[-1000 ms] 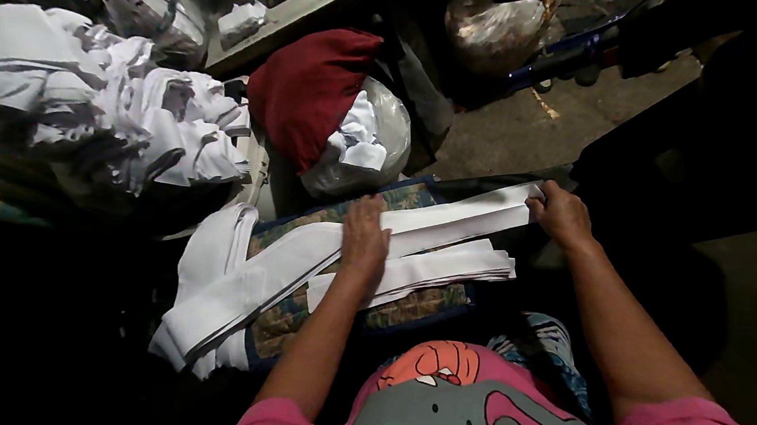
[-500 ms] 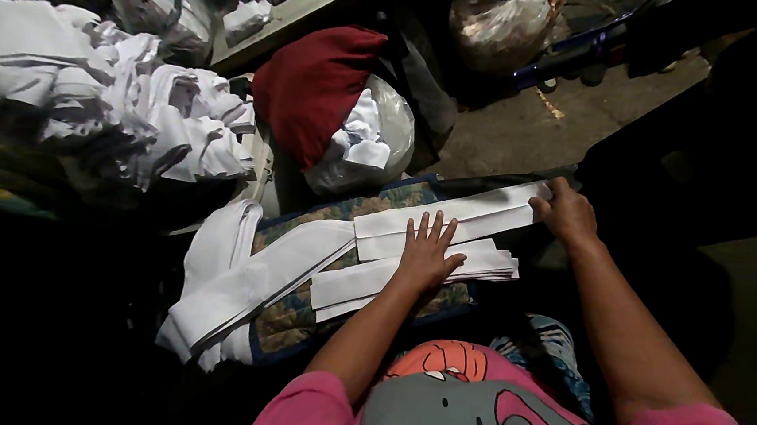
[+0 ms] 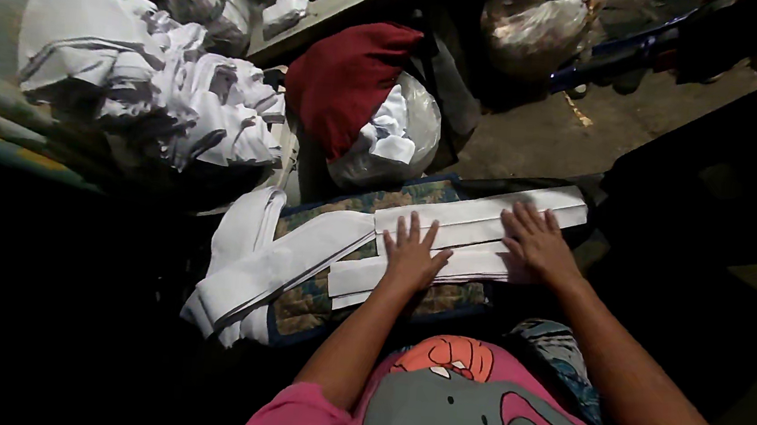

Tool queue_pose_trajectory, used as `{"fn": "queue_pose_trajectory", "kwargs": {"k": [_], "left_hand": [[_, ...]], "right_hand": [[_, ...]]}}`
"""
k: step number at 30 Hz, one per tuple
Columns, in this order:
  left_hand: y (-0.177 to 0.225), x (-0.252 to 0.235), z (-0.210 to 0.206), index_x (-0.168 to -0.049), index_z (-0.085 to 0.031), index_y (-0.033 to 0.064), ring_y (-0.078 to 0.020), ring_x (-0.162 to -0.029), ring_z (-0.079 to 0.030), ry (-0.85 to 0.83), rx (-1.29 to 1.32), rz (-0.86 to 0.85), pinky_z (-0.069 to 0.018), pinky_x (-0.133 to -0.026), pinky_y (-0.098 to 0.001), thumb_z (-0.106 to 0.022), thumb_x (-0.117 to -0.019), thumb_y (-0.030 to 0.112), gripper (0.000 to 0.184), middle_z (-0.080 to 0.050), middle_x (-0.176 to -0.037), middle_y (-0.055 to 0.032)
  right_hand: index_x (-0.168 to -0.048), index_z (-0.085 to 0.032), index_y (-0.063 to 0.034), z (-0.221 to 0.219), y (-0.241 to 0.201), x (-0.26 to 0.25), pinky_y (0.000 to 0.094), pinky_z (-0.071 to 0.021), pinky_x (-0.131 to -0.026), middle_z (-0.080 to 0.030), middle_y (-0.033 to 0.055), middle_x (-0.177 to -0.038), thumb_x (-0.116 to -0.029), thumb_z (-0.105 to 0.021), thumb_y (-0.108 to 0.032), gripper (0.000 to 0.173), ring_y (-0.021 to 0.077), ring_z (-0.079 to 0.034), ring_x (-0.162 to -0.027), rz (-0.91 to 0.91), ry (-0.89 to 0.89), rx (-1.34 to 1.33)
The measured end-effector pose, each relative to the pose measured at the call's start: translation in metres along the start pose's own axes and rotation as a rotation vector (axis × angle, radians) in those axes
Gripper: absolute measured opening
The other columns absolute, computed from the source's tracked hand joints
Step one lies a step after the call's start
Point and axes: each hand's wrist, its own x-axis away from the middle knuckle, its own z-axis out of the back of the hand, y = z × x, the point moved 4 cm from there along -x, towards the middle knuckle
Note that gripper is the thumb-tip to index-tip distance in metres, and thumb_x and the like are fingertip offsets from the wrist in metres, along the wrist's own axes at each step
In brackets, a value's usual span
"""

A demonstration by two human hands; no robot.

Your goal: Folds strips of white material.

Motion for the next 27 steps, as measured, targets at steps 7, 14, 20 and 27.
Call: {"fn": "queue_pose_trajectory", "kwargs": {"k": [7,14,20,27], "left_hand": [[-0.021,0.028,0.001,-0.14,-0.062,0.0123,-0.0421,-0.142,-0.044,0.208,0.113,-0.218,-0.0284,-0.119,-0.061,-0.066,-0.0968,0.039,0.051,-0.051,-0.15,-0.0217],[-0.007,0.033,-0.01,-0.13,-0.069,0.0117,-0.0345,-0.129,-0.055,0.224,0.185,-0.28,-0.0363,-0.113,-0.0542,-0.061,-0.1002,0.036,0.039,-0.064,-0.133,-0.0139],[0.0,0.028,-0.007,-0.112,-0.071,0.0055,-0.0363,-0.126,-0.055,0.195,0.234,-0.231,-0.0384,-0.109,-0.0562,-0.067,-0.0969,0.039,0.037,-0.064,-0.128,-0.0164],[0.011,0.037,0.0,-0.102,-0.07,0.0025,-0.0372,-0.116,-0.06,0.241,0.165,-0.251,-0.0389,-0.105,-0.0556,-0.069,-0.0911,0.016,0.018,-0.067,-0.115,-0.018]], "right_hand": [[-0.132,-0.065,-0.0038,0.043,0.013,0.028,0.0735,-0.0298,-0.11,-0.054,0.0317,-0.138,-0.0947,-0.069,-0.038,0.051,0.0558,-0.044,-0.134,-0.221,0.195,-0.087],[-0.108,-0.072,-0.0038,0.015,-0.019,0.042,0.0676,-0.042,-0.099,-0.064,0.0274,-0.117,-0.0879,-0.078,-0.029,0.033,0.0508,-0.055,-0.118,-0.186,0.048,-0.19],[-0.098,-0.071,0.0041,0.019,-0.02,0.039,0.0649,-0.0445,-0.098,-0.069,0.0252,-0.104,-0.094,-0.072,-0.023,0.027,0.0471,-0.061,-0.11,-0.195,0.046,-0.267],[-0.09,-0.071,0.0044,0.025,-0.028,0.038,0.0596,-0.0499,-0.093,-0.071,0.0222,-0.094,-0.0976,-0.067,-0.018,0.024,0.0445,-0.066,-0.102,-0.073,0.127,-0.143]]}}
